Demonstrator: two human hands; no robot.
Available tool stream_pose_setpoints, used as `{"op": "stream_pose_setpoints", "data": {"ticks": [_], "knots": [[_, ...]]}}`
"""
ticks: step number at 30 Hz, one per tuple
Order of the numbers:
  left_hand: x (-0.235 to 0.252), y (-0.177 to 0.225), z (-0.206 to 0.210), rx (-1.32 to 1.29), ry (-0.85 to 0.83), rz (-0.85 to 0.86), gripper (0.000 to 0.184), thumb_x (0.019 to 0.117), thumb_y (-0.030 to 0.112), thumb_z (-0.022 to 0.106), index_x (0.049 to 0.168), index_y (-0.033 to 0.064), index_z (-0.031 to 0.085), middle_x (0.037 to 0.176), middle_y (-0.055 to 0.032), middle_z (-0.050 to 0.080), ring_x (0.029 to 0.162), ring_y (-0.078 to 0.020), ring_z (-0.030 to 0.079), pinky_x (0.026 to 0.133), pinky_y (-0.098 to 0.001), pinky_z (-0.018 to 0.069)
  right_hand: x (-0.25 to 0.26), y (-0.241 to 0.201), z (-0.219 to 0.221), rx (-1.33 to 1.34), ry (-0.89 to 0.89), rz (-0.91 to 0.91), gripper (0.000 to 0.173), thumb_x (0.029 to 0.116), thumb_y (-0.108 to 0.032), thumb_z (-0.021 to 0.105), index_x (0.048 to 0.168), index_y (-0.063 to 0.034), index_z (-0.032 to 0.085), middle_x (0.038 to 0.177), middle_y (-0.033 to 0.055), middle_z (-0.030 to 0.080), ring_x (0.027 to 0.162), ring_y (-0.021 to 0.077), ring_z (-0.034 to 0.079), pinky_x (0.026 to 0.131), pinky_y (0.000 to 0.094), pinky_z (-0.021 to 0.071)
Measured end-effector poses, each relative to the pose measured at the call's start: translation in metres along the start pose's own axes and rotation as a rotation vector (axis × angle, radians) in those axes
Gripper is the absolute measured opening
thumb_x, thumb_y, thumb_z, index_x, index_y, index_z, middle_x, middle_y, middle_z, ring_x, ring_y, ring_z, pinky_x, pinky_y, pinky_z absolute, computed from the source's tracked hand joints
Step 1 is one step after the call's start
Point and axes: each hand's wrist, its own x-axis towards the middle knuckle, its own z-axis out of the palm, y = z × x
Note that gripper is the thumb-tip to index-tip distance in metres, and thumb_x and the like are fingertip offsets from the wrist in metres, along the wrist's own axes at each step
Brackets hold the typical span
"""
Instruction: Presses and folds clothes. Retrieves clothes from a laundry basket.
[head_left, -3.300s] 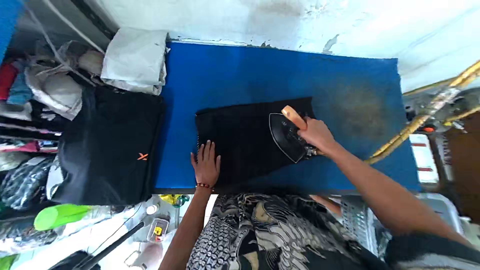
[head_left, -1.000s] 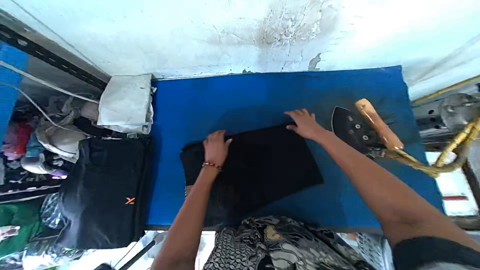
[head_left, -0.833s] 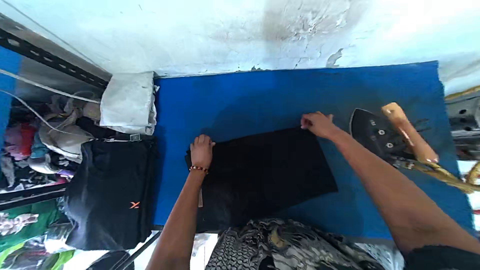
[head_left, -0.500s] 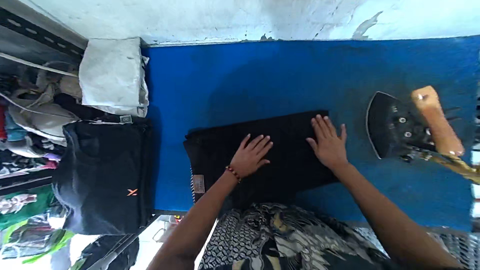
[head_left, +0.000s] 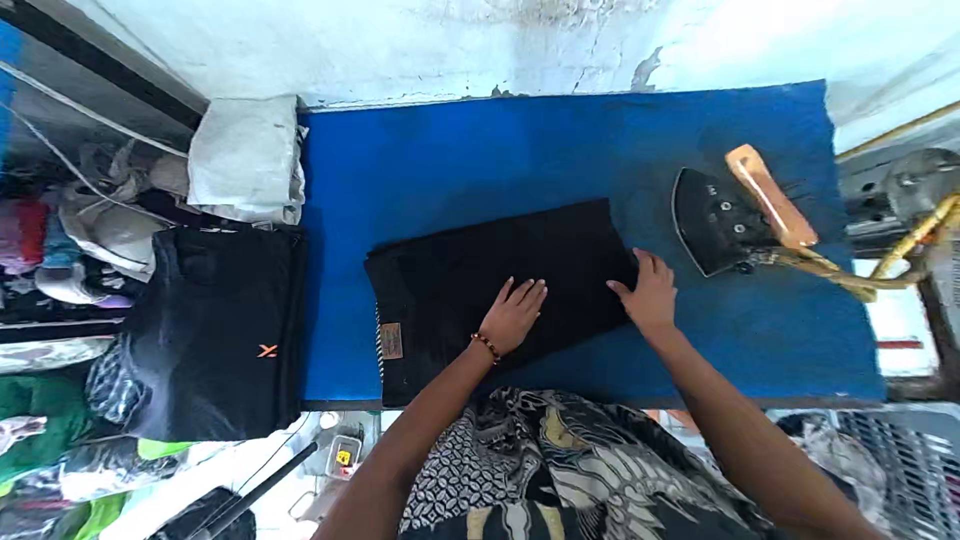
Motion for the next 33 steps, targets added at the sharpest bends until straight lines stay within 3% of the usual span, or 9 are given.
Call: {"op": "stream_pose_setpoints", "data": {"ticks": [9, 13, 16, 20, 22, 24, 26, 28, 33], "knots": [[0.001, 0.022, -0.015, -0.136, -0.090, -0.154, 0.055, 0.1060, 0.015, 0.052, 0.158, 0.0075, 0.038, 0.168, -0.0082, 0.031, 0.157, -0.0280, 0.023, 0.126, -0.0592, 0.0096, 0.007, -0.010, -0.028, 0.412, -0.329, 0.365, 0.057, 0.0971, -0.018, 0.070, 0.145, 0.0037, 0.048, 0.134, 0.0305, 0.058, 0.125, 0.0421, 0.058, 0.105, 0.0612, 0.0451], [-0.017, 0.026, -0.028, -0.727, 0.260, -0.266, 0.049, 0.1028, 0.011, 0.059, 0.149, -0.0012, 0.049, 0.160, -0.0189, 0.041, 0.148, -0.0354, 0.038, 0.123, -0.0507, 0.0284, -0.015, -0.076, -0.060, 0.612, -0.437, 0.189, 0.040, 0.0994, -0.009, 0.063, 0.138, -0.0047, 0.055, 0.116, 0.0133, 0.067, 0.098, 0.0169, 0.068, 0.086, 0.0396, 0.0577], [-0.051, 0.012, -0.058, -1.343, 0.494, -0.418, 0.057, 0.1099, 0.035, 0.039, 0.158, 0.0048, 0.034, 0.163, -0.0118, 0.038, 0.146, -0.0255, 0.042, 0.117, -0.0464, 0.0386, -0.051, -0.152, -0.058, 0.573, -0.444, -0.101, 0.049, 0.0946, -0.009, 0.069, 0.141, -0.0051, 0.055, 0.125, 0.0129, 0.068, 0.111, 0.0178, 0.067, 0.096, 0.0433, 0.0567], [-0.111, -0.033, -0.096, -1.785, 0.812, -0.380, 0.090, 0.0965, 0.076, 0.003, 0.160, 0.0174, 0.028, 0.157, -0.0019, 0.046, 0.138, -0.0139, 0.049, 0.109, -0.0379, 0.0441, -0.117, -0.253, 0.000, 0.365, -0.597, -0.454, 0.070, 0.0952, -0.015, 0.072, 0.154, 0.0002, 0.039, 0.125, 0.0257, 0.066, 0.112, 0.0352, 0.068, 0.098, 0.0555, 0.0541], [-0.141, -0.052, -0.104, -1.763, 0.931, -0.577, 0.085, 0.1024, 0.065, -0.003, 0.155, 0.0144, 0.040, 0.144, -0.0032, 0.058, 0.127, -0.0097, 0.057, 0.106, -0.0342, 0.0479, -0.129, -0.277, 0.031, 0.303, -0.900, -0.545, 0.070, 0.1056, -0.019, 0.058, 0.162, -0.0005, 0.021, 0.124, 0.0227, 0.065, 0.104, 0.0281, 0.068, 0.095, 0.0433, 0.0541], [-0.154, -0.071, -0.093, -1.636, 0.951, -0.770, 0.046, 0.1129, 0.038, 0.025, 0.144, 0.0144, 0.051, 0.125, -0.0026, 0.068, 0.110, -0.0074, 0.066, 0.094, -0.0306, 0.0554, -0.128, -0.275, 0.050, 0.293, -0.793, -0.629, 0.054, 0.1088, -0.015, 0.049, 0.158, -0.0004, 0.034, 0.129, 0.0213, 0.066, 0.112, 0.0294, 0.067, 0.102, 0.0433, 0.0522], [-0.162, -0.091, -0.079, -1.584, 0.811, -0.750, 0.056, 0.1064, 0.007, 0.048, 0.159, 0.0157, 0.030, 0.149, -0.0099, 0.052, 0.127, -0.0160, 0.057, 0.103, -0.0365, 0.0496, -0.116, -0.253, 0.071, 0.217, -0.333, -0.692, 0.042, 0.1070, -0.012, 0.050, 0.146, 0.0005, 0.053, 0.132, 0.0222, 0.065, 0.120, 0.0364, 0.065, 0.103, 0.0532, 0.0515], [-0.161, -0.104, -0.073, -1.548, 0.757, -0.727, 0.075, 0.0994, -0.007, 0.053, 0.163, 0.0184, 0.022, 0.160, -0.0099, 0.040, 0.136, -0.0198, 0.051, 0.108, -0.0392, 0.0462, -0.089, -0.225, 0.097, 0.069, -0.034, -0.680, 0.049, 0.1061, -0.021, 0.053, 0.148, 0.0037, 0.049, 0.147, 0.0258, 0.054, 0.136, 0.0450, 0.052, 0.109, 0.0649, 0.0402], [-0.160, -0.120, -0.066, -1.096, 0.681, -0.651, 0.091, 0.0902, -0.023, 0.049, 0.165, 0.0140, 0.014, 0.173, -0.0059, 0.013, 0.156, -0.0238, 0.024, 0.122, -0.0449, 0.0301, -0.051, -0.175, 0.158, -0.202, -0.060, -0.684, 0.081, 0.1017, -0.054, 0.051, 0.159, 0.0006, 0.033, 0.166, 0.0194, 0.030, 0.154, 0.0453, 0.025, 0.116, 0.0741, 0.0191]]}}
